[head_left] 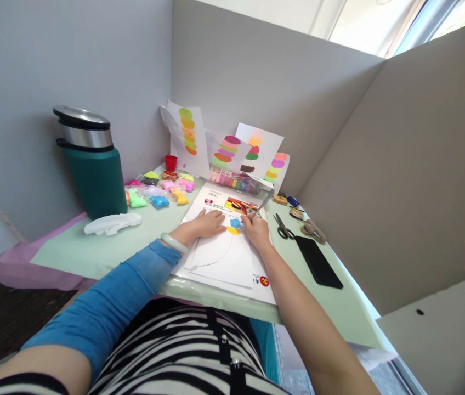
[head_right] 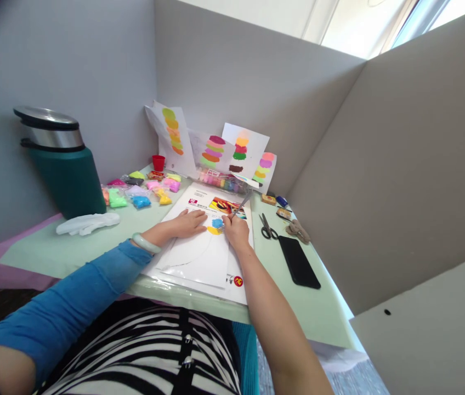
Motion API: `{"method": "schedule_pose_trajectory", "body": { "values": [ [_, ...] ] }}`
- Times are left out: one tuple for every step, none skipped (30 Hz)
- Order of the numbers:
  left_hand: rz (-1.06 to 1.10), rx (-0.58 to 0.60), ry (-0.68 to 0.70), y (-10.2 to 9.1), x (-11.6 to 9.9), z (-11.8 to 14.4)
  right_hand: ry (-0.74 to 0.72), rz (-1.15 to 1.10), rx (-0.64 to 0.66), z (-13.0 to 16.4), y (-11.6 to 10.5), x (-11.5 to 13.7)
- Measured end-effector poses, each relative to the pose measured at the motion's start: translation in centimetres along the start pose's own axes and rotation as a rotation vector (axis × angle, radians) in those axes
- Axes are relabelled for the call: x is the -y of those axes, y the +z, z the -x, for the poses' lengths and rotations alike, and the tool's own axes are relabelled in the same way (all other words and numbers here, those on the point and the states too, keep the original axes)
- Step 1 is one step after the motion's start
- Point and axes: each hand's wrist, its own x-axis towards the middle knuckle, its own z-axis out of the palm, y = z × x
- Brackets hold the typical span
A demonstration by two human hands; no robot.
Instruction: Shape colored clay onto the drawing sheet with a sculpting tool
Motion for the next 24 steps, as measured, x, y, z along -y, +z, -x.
{"method": "schedule_pose_trajectory", "body": {
  "values": [
    [0.000,0.001,-0.002,0.00,0.00,0.01,0.004,0.004,-0.007,-0.01,0.01,-0.01],
    [0.000,0.003,-0.003,0.01,0.02,0.01,0.008,0.008,-0.013,-0.01,0.01,-0.01],
    [0.001,0.004,-0.004,0.03,0.04,0.01,0.010,0.008,-0.016,-0.01,-0.01,0.00],
    [0.002,0.005,-0.003,0.06,0.06,0.00,0.010,0.003,-0.015,-0.01,-0.03,0.01],
    [0.004,0.005,-0.001,0.09,0.09,-0.02,0.007,-0.006,-0.011,0.00,-0.05,0.04],
    [0.006,0.004,0.003,0.12,0.13,-0.05,-0.002,-0.019,-0.003,0.01,-0.08,0.07],
    [0.007,0.003,0.004,0.16,0.16,-0.08,-0.011,-0.033,0.003,0.03,-0.10,0.10],
    [0.008,0.001,0.004,0.21,0.19,-0.11,-0.022,-0.046,0.009,0.05,-0.12,0.14],
    [0.007,-0.001,0.001,0.25,0.23,-0.15,-0.032,-0.057,0.012,0.08,-0.13,0.17],
    [0.006,-0.003,-0.002,0.30,0.26,-0.18,-0.039,-0.064,0.016,0.10,-0.14,0.20],
    [0.005,-0.005,-0.003,0.33,0.28,-0.21,-0.044,-0.067,0.021,0.11,-0.14,0.23],
    [0.003,-0.008,-0.003,0.36,0.30,-0.23,-0.044,-0.066,0.026,0.12,-0.14,0.25],
    [0.001,-0.009,-0.001,0.37,0.30,-0.23,-0.042,-0.059,0.032,0.12,-0.13,0.25],
    [0.000,-0.010,0.001,0.36,0.29,-0.22,-0.041,-0.049,0.037,0.12,-0.13,0.25],
    [-0.001,-0.008,0.002,0.33,0.27,-0.20,-0.042,-0.040,0.040,0.12,-0.12,0.24],
    [-0.001,-0.005,0.002,0.30,0.24,-0.18,-0.046,-0.032,0.042,0.12,-0.12,0.23],
    [-0.001,-0.002,0.000,0.25,0.21,-0.15,-0.052,-0.026,0.043,0.12,-0.12,0.20],
    [-0.001,0.001,-0.002,0.21,0.17,-0.12,-0.060,-0.023,0.043,0.13,-0.13,0.19],
    [-0.001,0.002,-0.004,0.18,0.15,-0.09,-0.068,-0.022,0.043,0.13,-0.13,0.17],
    [-0.001,0.002,-0.004,0.15,0.13,-0.08,-0.073,-0.020,0.041,0.14,-0.15,0.16],
    [-0.002,0.000,-0.003,0.15,0.12,-0.08,-0.075,-0.017,0.042,0.15,-0.17,0.16],
    [-0.002,-0.002,-0.002,0.16,0.12,-0.08,-0.074,-0.014,0.043,0.16,-0.19,0.17],
    [-0.003,-0.005,-0.001,0.18,0.14,-0.10,-0.073,-0.013,0.045,0.17,-0.21,0.18],
    [-0.003,-0.005,0.000,0.21,0.16,-0.11,-0.071,-0.012,0.049,0.18,-0.23,0.20]
  ]
}}
